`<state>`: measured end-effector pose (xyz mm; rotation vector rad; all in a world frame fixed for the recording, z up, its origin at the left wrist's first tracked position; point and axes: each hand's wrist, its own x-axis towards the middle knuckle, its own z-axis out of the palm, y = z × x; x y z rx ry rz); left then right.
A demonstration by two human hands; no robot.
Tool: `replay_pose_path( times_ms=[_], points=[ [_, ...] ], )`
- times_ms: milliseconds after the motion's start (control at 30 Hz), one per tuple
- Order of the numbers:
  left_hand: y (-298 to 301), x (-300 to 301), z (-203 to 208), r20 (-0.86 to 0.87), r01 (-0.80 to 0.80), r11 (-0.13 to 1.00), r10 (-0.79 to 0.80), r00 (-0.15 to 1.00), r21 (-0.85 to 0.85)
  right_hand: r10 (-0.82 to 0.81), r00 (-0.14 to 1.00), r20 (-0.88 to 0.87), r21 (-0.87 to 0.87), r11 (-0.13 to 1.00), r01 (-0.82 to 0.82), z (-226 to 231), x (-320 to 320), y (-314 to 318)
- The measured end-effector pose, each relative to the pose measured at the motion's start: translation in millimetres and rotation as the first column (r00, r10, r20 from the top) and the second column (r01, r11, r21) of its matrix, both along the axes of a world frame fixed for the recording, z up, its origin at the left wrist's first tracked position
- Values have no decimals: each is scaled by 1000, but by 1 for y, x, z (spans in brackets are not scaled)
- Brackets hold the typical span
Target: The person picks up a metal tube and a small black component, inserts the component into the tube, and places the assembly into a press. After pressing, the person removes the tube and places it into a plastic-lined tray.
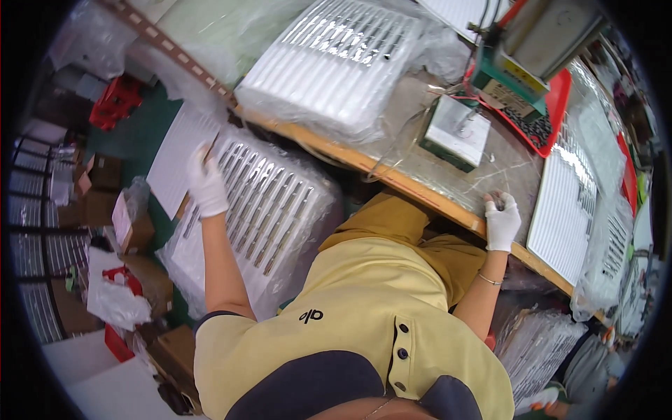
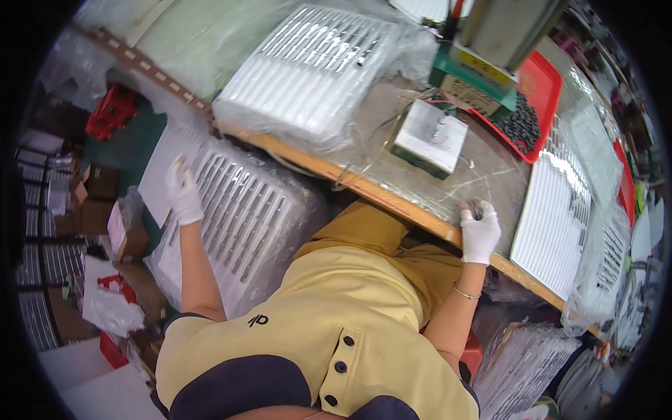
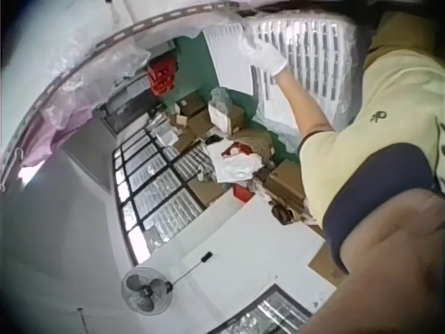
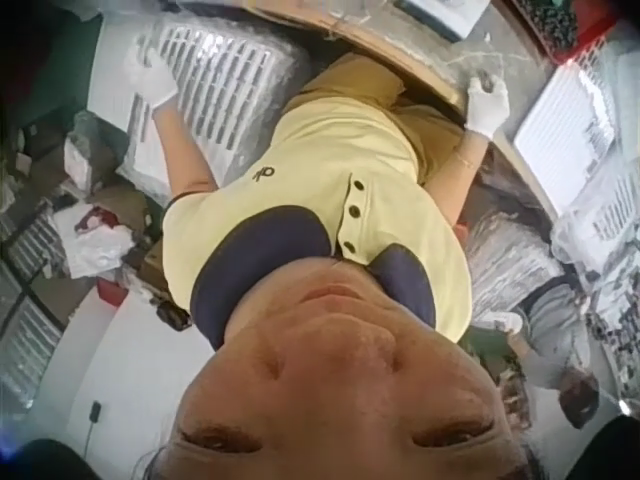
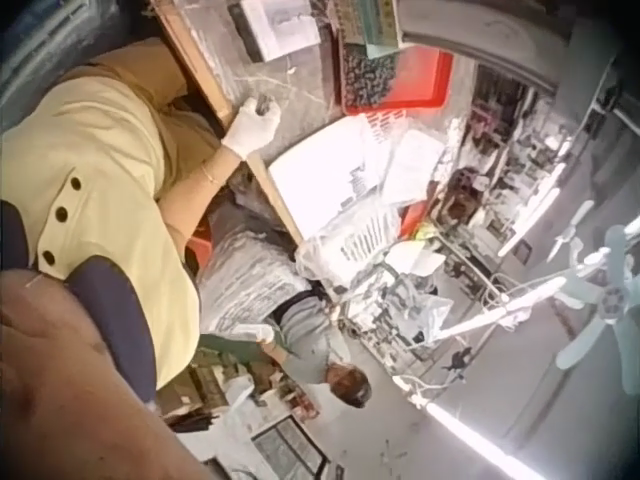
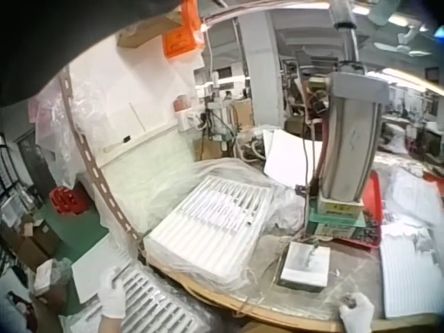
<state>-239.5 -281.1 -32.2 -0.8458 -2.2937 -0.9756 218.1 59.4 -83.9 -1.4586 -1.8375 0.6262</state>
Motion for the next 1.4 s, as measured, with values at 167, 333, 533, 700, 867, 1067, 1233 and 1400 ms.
replay_pose_path(
  times_ms=[167, 333, 533, 700, 867, 1067, 1233, 1400],
  points=[
    [207, 14, 14, 159, 475, 874, -457, 875, -103, -23, 990, 141, -20, 999, 26, 11, 13, -3],
    [322, 5, -7, 184, 571, 781, -541, 821, -253, 12, 988, -152, -210, 977, -44, 3, 22, 5],
    [369, 8, 7, 244, 473, 746, -405, 881, -468, -68, 997, 29, -118, 991, 71, 60, 26, 56],
    [368, 16, 17, 385, 476, 725, -307, 870, -498, -238, 928, 285, 54, 971, 232, 73, 19, 144],
    [341, -2, -21, 270, 564, 788, -504, 821, -245, -244, 820, 518, -5, 958, 288, 57, 9, 191],
    [301, 129, 44, 817, 644, 699, -543, 196, 310, -234, 834, 499, 135, 972, 192, 41, 11, 204],
    [307, 223, 39, 800, 815, 434, -598, -58, 384, -212, 934, 287, 144, 974, 177, 85, 20, 134],
    [335, 272, 17, 723, 831, 304, -672, -158, 465, 196, 968, -159, -127, 968, -217, 129, 29, 40]
  ],
)
